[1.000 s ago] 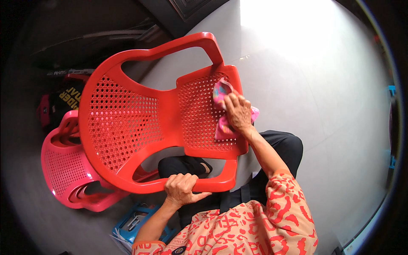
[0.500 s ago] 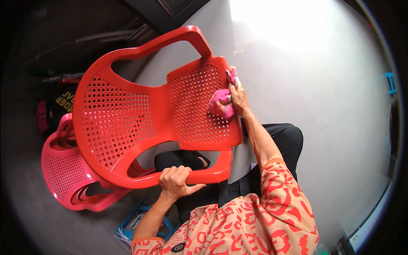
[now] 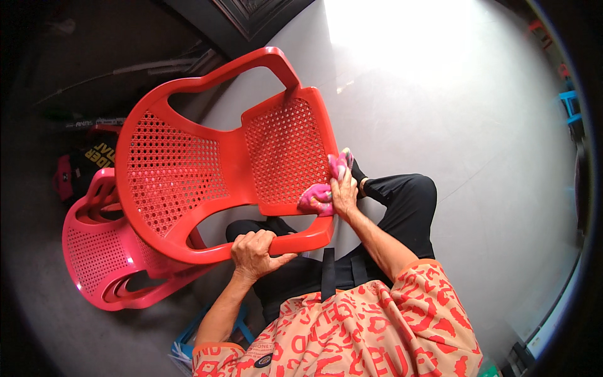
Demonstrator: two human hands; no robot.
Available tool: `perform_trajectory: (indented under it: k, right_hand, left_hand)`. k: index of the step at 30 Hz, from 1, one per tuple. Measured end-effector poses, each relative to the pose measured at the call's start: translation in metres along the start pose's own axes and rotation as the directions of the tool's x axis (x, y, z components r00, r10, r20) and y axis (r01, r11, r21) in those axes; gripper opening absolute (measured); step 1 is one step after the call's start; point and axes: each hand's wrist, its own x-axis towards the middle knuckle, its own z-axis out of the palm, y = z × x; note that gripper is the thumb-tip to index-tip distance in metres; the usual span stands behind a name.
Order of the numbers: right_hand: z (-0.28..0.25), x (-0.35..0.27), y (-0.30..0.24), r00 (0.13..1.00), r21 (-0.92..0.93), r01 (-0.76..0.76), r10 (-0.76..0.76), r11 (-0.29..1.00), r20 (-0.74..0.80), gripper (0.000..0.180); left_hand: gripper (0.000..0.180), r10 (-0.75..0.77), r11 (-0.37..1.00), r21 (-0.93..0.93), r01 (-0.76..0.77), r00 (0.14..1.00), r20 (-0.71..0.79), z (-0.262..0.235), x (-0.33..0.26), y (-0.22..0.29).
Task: The person sits on the floor and wipes a purple plastic chair with a pink cloth, cleaning the seat and backrest. They then pick up a red plastic chair and wipe its seat, backrest, and legs with the same cloth.
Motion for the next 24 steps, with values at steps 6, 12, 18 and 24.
perform_trajectory:
  k: [6, 12, 18, 24]
  right_hand:
    - [0.003, -0.008, -0.017, 0.992, -0.153, -0.122, 0.117, 0.981, -0.041, 0.066]
    - [0.013, 0.055, -0.048, 0.991, -0.36, 0.037, -0.081, 0.932, -0.109, 0.063]
    - [0.037, 0.123, -0.079, 0.864, -0.599, 0.281, -0.47, 0.75, -0.182, 0.053]
    - [0.071, 0.16, -0.11, 0.629, -0.756, 0.525, -0.777, 0.392, 0.033, 0.047]
  left_hand:
    - [0.055, 0.036, 0.999, -0.03, -0.038, 0.998, -0.058, -0.003, 0.006, -0.001]
    - [0.054, 0.029, 0.999, -0.041, -0.029, 1.0, 0.001, -0.005, 0.007, -0.001]
    - [0.058, 0.019, 0.998, -0.055, -0.016, 0.999, 0.049, -0.005, 0.008, -0.004]
    - [0.057, 0.008, 0.994, -0.108, 0.0, 0.997, 0.075, -0.01, 0.013, -0.006]
